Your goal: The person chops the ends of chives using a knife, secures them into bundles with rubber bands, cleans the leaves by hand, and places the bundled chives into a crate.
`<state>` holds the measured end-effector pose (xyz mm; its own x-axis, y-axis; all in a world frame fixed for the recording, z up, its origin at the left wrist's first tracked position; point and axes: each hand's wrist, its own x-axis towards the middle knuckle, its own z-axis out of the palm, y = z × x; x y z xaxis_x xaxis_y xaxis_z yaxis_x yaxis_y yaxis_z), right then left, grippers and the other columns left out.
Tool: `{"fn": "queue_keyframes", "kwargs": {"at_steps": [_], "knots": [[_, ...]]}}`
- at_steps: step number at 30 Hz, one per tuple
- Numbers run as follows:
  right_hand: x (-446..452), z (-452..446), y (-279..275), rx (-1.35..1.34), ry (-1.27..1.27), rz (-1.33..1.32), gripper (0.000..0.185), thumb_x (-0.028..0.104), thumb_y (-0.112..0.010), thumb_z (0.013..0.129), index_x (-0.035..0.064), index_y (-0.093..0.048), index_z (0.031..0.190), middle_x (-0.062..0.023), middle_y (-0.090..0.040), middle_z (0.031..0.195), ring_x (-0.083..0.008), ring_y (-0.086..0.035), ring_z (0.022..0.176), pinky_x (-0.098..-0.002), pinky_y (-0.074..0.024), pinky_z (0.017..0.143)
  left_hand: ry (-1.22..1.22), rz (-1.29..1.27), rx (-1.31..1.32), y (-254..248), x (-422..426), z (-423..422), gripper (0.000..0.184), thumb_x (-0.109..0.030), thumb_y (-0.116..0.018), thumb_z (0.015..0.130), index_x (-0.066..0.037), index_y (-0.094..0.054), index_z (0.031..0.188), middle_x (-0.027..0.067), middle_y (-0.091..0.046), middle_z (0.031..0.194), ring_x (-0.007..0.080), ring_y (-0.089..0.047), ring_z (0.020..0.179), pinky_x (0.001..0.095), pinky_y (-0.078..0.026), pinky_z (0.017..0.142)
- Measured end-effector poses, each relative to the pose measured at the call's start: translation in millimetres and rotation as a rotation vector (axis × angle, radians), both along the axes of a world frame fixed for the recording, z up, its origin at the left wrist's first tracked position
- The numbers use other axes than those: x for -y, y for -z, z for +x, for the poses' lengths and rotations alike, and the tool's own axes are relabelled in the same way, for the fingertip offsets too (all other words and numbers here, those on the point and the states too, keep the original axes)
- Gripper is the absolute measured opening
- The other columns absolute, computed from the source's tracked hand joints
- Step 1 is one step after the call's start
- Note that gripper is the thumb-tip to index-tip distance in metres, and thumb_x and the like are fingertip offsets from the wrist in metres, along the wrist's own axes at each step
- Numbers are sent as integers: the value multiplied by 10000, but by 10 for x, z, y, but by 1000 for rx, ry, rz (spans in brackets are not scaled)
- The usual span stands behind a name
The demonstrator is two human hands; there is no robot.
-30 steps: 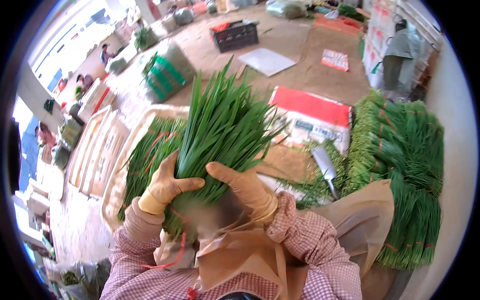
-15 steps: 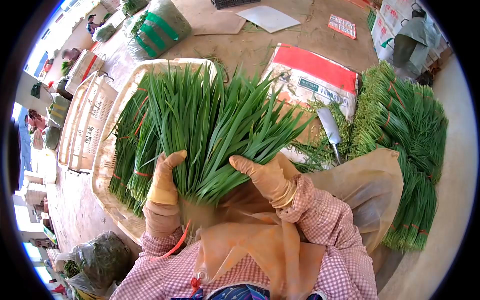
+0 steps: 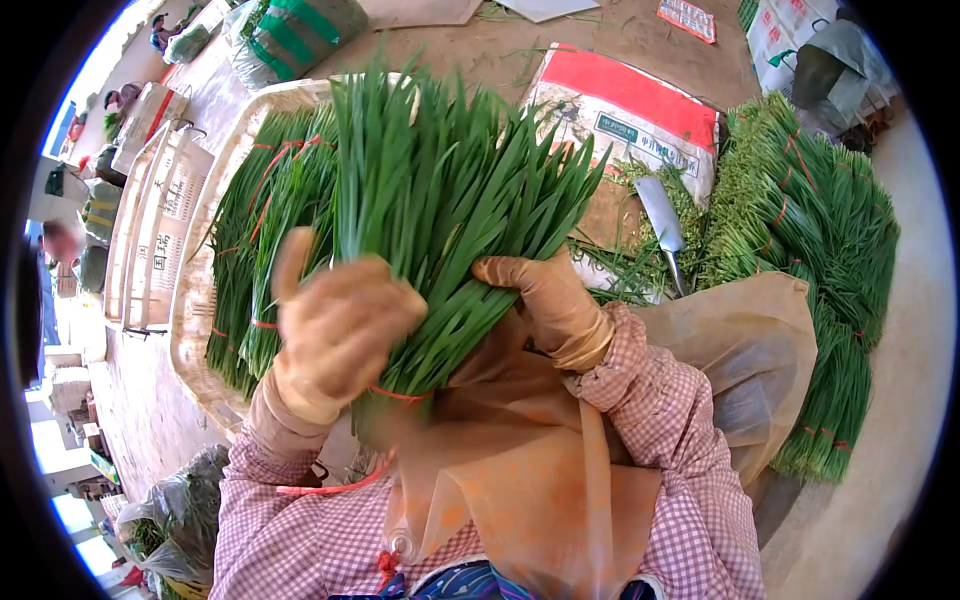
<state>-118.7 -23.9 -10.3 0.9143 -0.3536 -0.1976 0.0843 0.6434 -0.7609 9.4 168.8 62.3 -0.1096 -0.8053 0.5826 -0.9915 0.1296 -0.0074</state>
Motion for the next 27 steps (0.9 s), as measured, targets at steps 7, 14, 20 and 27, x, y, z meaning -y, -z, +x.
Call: {"fn": "queue_keyframes", "kwargs": {"at_steps": [7,14,20,27], "knots": [[92,-97,48,-29,38,19,355,15,-673,793,1,-623,1145,-87,-684,1050,-208,-665,932,-349,-550,860,-228,216,-295,54,57,-316,270,-48,-667,658,-156,-723,899,-6,-644,942,240,-594,1052,596,-230,1093],[154,-278,-73,-56,-62,262,379,24,-690,830,-11,-578,1190,-104,-658,1086,-215,-650,926,-323,-541,853,-469,86,-393,247,65,-549,190,-111,-749,631,-219,-717,783,-34,-629,943,233,-606,1083,618,-144,1129],[703,-687,-392,-519,358,-1172,246,239,-722,883,37,-663,1011,-53,-664,909,-145,-619,848,-249,-499,753,-475,179,-377,239,68,-590,256,-106,-753,658,-245,-742,874,-7,-614,1032,264,-537,1184,579,-122,1132],[468,-241,-471,301,288,-1594,220,178,-734,837,36,-649,982,-81,-654,918,-229,-636,828,-334,-501,720,-471,195,-351,230,104,-608,241,-123,-758,651,-256,-746,851,-10,-613,1036,259,-539,1187,574,-110,1136]]}}
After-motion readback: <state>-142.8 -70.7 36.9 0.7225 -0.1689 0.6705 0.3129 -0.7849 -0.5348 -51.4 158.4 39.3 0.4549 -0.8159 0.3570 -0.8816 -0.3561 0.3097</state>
